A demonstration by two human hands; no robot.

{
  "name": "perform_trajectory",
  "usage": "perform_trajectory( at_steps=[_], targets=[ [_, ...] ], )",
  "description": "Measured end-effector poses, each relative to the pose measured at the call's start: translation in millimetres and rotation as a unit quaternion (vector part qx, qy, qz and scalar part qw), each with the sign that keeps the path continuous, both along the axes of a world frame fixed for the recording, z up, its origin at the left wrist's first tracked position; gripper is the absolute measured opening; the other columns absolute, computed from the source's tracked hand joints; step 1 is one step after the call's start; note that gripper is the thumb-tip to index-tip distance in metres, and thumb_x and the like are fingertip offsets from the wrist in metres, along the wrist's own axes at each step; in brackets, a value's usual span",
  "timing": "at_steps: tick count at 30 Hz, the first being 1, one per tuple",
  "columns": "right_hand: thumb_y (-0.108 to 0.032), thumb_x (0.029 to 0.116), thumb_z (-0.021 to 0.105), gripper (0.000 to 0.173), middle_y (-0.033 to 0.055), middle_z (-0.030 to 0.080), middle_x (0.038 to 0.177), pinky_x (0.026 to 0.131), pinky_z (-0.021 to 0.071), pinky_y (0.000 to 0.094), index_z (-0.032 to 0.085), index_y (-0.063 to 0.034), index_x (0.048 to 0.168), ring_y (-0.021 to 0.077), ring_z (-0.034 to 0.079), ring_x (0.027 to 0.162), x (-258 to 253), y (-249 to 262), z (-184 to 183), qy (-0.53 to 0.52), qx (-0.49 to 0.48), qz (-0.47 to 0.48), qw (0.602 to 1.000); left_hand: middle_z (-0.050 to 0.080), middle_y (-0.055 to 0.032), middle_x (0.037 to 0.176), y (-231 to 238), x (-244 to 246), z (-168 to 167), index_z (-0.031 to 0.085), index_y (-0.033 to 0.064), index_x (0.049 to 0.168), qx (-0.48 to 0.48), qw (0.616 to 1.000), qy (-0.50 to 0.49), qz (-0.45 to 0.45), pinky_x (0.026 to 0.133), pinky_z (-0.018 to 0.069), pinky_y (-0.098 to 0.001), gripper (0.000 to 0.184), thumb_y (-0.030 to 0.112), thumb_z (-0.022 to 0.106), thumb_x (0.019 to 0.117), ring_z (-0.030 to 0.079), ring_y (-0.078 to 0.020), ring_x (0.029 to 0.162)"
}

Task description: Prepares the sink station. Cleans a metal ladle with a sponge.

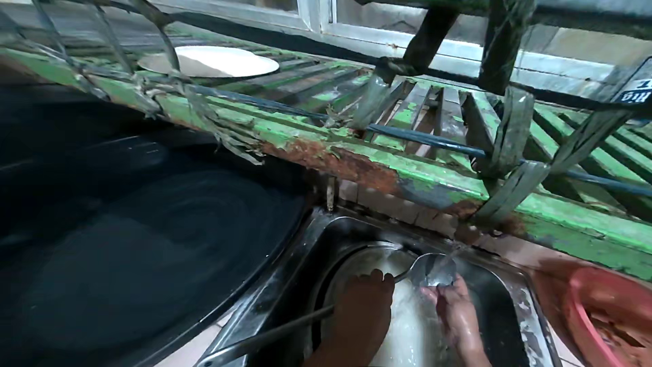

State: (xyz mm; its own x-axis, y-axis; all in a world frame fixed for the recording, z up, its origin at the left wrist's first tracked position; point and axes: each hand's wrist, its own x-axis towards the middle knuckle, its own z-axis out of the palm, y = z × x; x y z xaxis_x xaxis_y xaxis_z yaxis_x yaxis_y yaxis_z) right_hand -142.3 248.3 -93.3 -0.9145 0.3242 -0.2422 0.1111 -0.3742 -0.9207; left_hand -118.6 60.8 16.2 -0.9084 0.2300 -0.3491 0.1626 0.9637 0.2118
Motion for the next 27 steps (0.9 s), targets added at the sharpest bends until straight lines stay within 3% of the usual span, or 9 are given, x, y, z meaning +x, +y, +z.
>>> perform_trajectory(
  at_steps=[2,4,6,12,16,20,23,25,27],
  targets=[
    [-0.002,0.1082,0.034,0.041,0.0154,0.064,0.106,0.065,0.0643,0.037,0.032,0.0022,0.149,0.0193,0.071,0.069,2.1,0.2,2.2,-0.011,-0.004,-0.009,1.0,0.062,-0.0196,0.129,-1.8,0.3,-0.7,0.059,0.0107,0.139,-0.004,1.0,-0.005,0.002,0.096,0.0506,-0.0555,0.035,0.019,0.045,0.1082,0.064,-0.04,0.115],
    [-0.01,0.1093,0.043,0.026,0.0132,0.066,0.091,0.059,0.0631,0.0356,0.048,0.0043,0.131,0.0181,0.069,0.062,1.4,-0.5,3.4,-0.027,0.014,-0.041,0.999,0.063,-0.0194,0.129,-2.0,2.1,-1.8,0.06,0.0113,0.138,-0.002,1.0,-0.009,-0.002,0.096,0.0502,-0.0557,0.035,0.021,0.044,0.1086,0.064,-0.04,0.115],
    [-0.015,0.1079,0.05,0.019,0.0096,0.062,0.081,0.055,0.059,0.033,0.054,0.0027,0.113,0.0154,0.063,0.058,-0.3,0.5,3.1,-0.044,0.057,-0.056,0.996,0.063,-0.0192,0.129,-0.3,4.9,-2.3,0.06,0.0106,0.137,0.003,1.0,-0.018,-0.008,0.097,0.05,-0.056,0.035,0.023,0.043,0.1093,0.063,-0.0401,0.116],
    [-0.02,0.1088,0.05,0.034,0.0195,0.066,0.098,0.054,0.0594,0.0397,0.048,0.0003,0.135,0.0247,0.069,0.068,-3.3,1.1,11.3,-0.089,0.093,-0.066,0.989,0.063,-0.0196,0.126,6.7,6.7,-3.2,0.06,0.0093,0.137,0.014,0.999,-0.026,-0.024,0.096,0.0492,-0.0555,0.034,0.019,0.044,0.1082,0.064,-0.0391,0.114],
    [-0.002,0.1007,0.048,0.031,0.0165,0.061,0.094,0.054,0.0557,0.0388,0.05,0.0001,0.132,0.0221,0.064,0.068,-5.1,-0.6,11.8,-0.091,0.091,-0.075,0.989,0.063,-0.0194,0.127,9.3,5.0,-7.1,0.06,0.0093,0.137,0.006,0.999,-0.023,-0.023,0.098,0.0489,-0.0545,0.034,0.019,0.044,0.1085,0.064,-0.0389,0.114],
    [-0.013,0.1071,0.05,0.028,0.0194,0.065,0.096,0.054,0.0589,0.0419,0.05,0.0005,0.131,0.0256,0.069,0.069,-6.9,0.0,7.8,-0.093,0.088,-0.073,0.989,0.063,-0.0186,0.129,7.1,5.3,-8.6,0.058,0.0104,0.139,0.003,0.999,-0.021,-0.029,0.099,0.0483,-0.054,0.036,0.021,0.042,0.1095,0.063,-0.0378,0.116],
    [-0.003,0.1002,0.053,0.022,0.0151,0.061,0.091,0.06,0.0533,0.0369,0.055,0.0015,0.122,0.0197,0.061,0.071,-6.0,0.2,8.8,-0.103,0.122,-0.081,0.984,0.063,-0.0186,0.128,7.3,4.8,-12.1,0.059,0.01,0.139,-0.002,0.999,-0.024,-0.031,0.098,0.0486,-0.0537,0.036,0.021,0.042,0.1093,0.064,-0.0376,0.115],
    [0.003,0.0968,0.051,0.023,0.0109,0.056,0.086,0.052,0.0487,0.0308,0.053,-0.0001,0.12,0.0147,0.055,0.062,-4.8,0.8,9.9,-0.098,0.1,-0.077,0.987,0.063,-0.0187,0.129,7.2,3.5,-13.8,0.058,0.0104,0.139,-0.002,0.999,-0.033,-0.024,0.097,0.0492,-0.0537,0.036,0.022,0.041,0.11,0.064,-0.0385,0.115],
    [0.002,0.0993,0.048,0.031,0.0095,0.057,0.088,0.047,0.0503,0.0287,0.047,-0.0037,0.129,0.0127,0.057,0.058,-2.0,3.5,8.6,-0.081,0.015,-0.074,0.994,0.063,-0.019,0.13,7.0,1.3,-16.1,0.058,0.0113,0.14,0.003,0.999,-0.037,-0.016,0.097,0.05,-0.0545,0.036,0.023,0.04,0.1104,0.064,-0.0395,0.115]
  ],
)
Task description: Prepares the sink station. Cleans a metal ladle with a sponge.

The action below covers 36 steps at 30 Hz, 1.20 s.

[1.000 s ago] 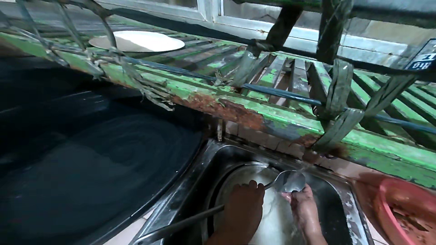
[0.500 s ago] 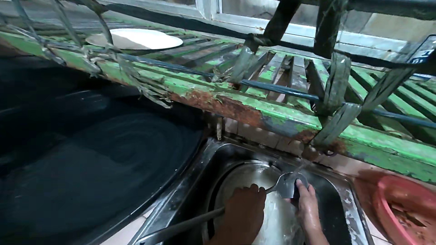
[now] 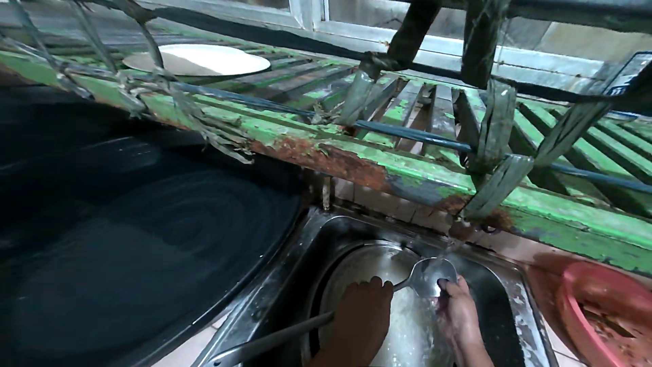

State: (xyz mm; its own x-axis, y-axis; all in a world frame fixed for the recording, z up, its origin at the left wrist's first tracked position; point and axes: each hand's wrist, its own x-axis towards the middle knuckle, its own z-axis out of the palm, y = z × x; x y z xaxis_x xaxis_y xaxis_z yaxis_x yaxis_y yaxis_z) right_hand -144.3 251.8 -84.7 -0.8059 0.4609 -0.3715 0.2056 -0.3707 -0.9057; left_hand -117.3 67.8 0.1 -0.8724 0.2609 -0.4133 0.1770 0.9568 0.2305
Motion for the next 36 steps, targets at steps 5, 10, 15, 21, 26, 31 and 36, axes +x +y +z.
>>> perform_trajectory(
  at_steps=[5,10,15,21,26,31,36],
  targets=[
    [-0.017,0.1097,0.044,0.026,0.0161,0.068,0.103,0.066,0.0637,0.0378,0.05,-0.003,0.13,0.0239,0.072,0.081,8.6,-12.2,-4.3,0.009,-0.242,-0.008,0.97,0.064,-0.0181,0.128,3.1,-4.4,-9.4,0.062,0.0124,0.135,0.04,0.999,-0.013,0.008,0.093,0.0529,-0.0554,0.04,0.033,0.038,0.1115,0.065,-0.0379,0.114],
    [-0.03,0.1127,0.029,0.041,0.0008,0.063,0.071,0.062,0.0564,0.0273,0.063,-0.0085,0.102,0.0101,0.062,0.062,19.2,-29.9,-10.6,0.03,-0.272,0.148,0.95,0.067,-0.0171,0.127,24.1,-21.4,-34.7,0.062,0.0089,0.134,0.138,0.99,0.026,-0.026,0.091,0.0544,-0.0576,0.036,0.026,0.045,0.1075,0.067,-0.0376,0.112],
    [-0.03,0.1126,0.033,0.038,-0.0031,0.06,0.067,0.056,0.0526,0.0236,0.06,-0.0101,0.094,0.0057,0.058,0.058,14.0,-7.3,25.0,0.056,-0.062,0.041,0.996,0.071,-0.017,0.117,63.3,-52.9,-30.9,0.061,0.0134,0.136,0.208,0.965,0.109,-0.117,0.086,0.0559,-0.0578,0.034,0.021,0.051,0.1047,0.071,-0.0375,0.103],
    [-0.019,0.1126,0.033,0.031,0.0112,0.071,0.087,0.072,0.0632,0.0387,0.056,0.0009,0.11,0.0218,0.073,0.077,25.0,46.6,97.2,0.145,-0.069,-0.132,0.978,0.074,-0.0149,0.115,100.3,-75.8,-49.0,0.073,0.0156,0.122,0.262,0.928,0.242,-0.105,0.091,0.0563,-0.0588,0.026,0.02,0.056,0.1016,0.071,-0.0366,0.107],
    [-0.022,0.1135,0.032,0.037,0.0168,0.075,0.089,0.07,0.0656,0.0427,0.056,0.0047,0.108,0.0287,0.077,0.078,54.3,106.3,117.1,0.156,-0.061,-0.189,0.968,0.063,-0.0333,0.127,68.4,-85.1,-58.0,0.059,-0.0033,0.136,0.153,0.979,0.106,-0.082,0.1,0.0453,-0.0681,0.043,0.025,0.05,0.1053,0.061,-0.0538,0.118],
    [-0.023,0.1138,0.03,0.033,0.0175,0.074,0.097,0.078,0.0638,0.0415,0.05,0.0026,0.115,0.0275,0.076,0.087,56.5,55.3,79.6,0.105,-0.141,-0.123,0.977,0.07,-0.0249,0.116,103.5,-44.0,-35.7,0.069,0.004,0.123,0.171,0.964,0.141,-0.146,0.093,0.0527,-0.0619,0.028,0.017,0.056,0.1016,0.067,-0.0453,0.11],
    [-0.025,0.1139,0.028,0.035,0.0157,0.075,0.098,0.076,0.0638,0.0397,0.052,0.0014,0.114,0.0261,0.076,0.087,54.8,54.7,84.1,0.114,-0.119,-0.117,0.979,0.069,-0.0192,0.123,74.0,-56.4,-52.2,0.065,0.0091,0.131,0.126,0.98,0.092,-0.123,0.093,0.0532,-0.0597,0.033,0.024,0.05,0.1057,0.068,-0.0398,0.112]
  ],
)
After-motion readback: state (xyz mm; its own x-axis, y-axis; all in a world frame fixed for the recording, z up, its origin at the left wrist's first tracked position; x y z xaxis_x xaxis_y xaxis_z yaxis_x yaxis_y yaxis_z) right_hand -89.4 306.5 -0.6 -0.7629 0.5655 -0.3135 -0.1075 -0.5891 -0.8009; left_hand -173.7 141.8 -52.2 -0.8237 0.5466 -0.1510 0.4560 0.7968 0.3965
